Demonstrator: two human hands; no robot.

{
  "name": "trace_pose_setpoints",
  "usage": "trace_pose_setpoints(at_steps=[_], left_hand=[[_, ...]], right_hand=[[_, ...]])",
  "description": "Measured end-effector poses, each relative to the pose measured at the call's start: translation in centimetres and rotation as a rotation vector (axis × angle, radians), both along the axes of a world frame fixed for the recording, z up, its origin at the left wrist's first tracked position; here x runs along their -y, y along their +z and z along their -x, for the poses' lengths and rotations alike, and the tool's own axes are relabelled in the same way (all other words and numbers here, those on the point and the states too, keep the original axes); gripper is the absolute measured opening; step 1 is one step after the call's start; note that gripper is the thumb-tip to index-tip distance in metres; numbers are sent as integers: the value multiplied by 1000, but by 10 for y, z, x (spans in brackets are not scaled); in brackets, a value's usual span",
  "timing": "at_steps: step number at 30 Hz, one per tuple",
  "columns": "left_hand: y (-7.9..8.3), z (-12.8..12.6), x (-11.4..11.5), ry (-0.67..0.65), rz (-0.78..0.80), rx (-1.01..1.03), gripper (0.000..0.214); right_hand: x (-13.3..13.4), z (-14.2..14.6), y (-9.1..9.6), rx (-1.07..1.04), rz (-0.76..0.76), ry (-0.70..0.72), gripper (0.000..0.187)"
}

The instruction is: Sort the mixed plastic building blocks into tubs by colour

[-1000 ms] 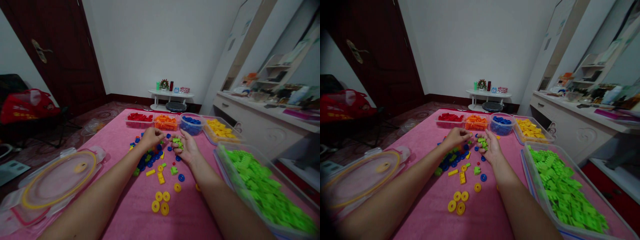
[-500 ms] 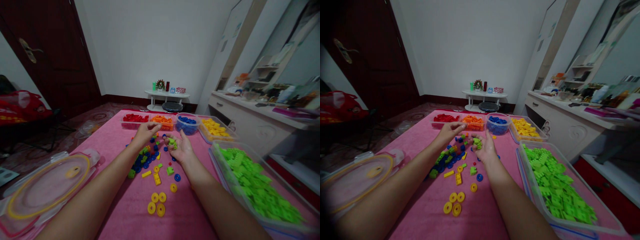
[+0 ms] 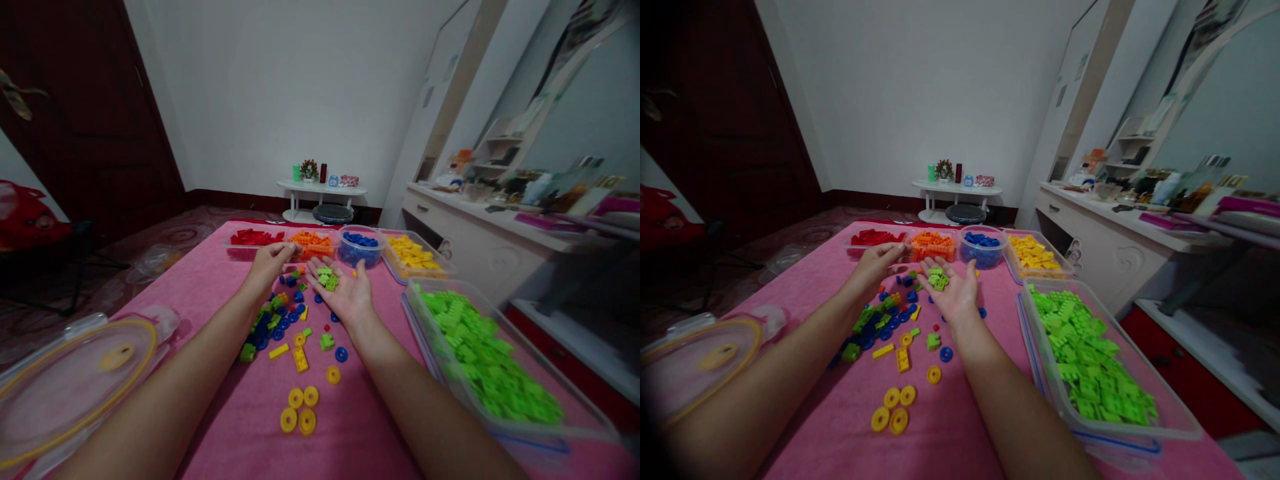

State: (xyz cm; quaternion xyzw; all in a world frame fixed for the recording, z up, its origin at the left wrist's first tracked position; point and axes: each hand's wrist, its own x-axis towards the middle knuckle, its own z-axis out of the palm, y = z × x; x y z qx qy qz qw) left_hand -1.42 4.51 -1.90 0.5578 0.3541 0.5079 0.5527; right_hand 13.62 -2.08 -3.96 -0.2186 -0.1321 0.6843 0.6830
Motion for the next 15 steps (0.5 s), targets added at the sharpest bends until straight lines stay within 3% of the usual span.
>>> trace_pose_setpoints(at_steps=[5, 9, 15], left_hand=[[-1, -1, 1, -3, 2, -17, 41], [-2, 1, -2, -6, -14, -12, 40], [-3, 4, -5, 1, -14, -7, 35]], right_hand=[[3, 3, 8, -18, 98, -44, 39], [8, 5, 21, 34, 76, -84, 18], [36, -15, 69, 328, -18, -117, 16]])
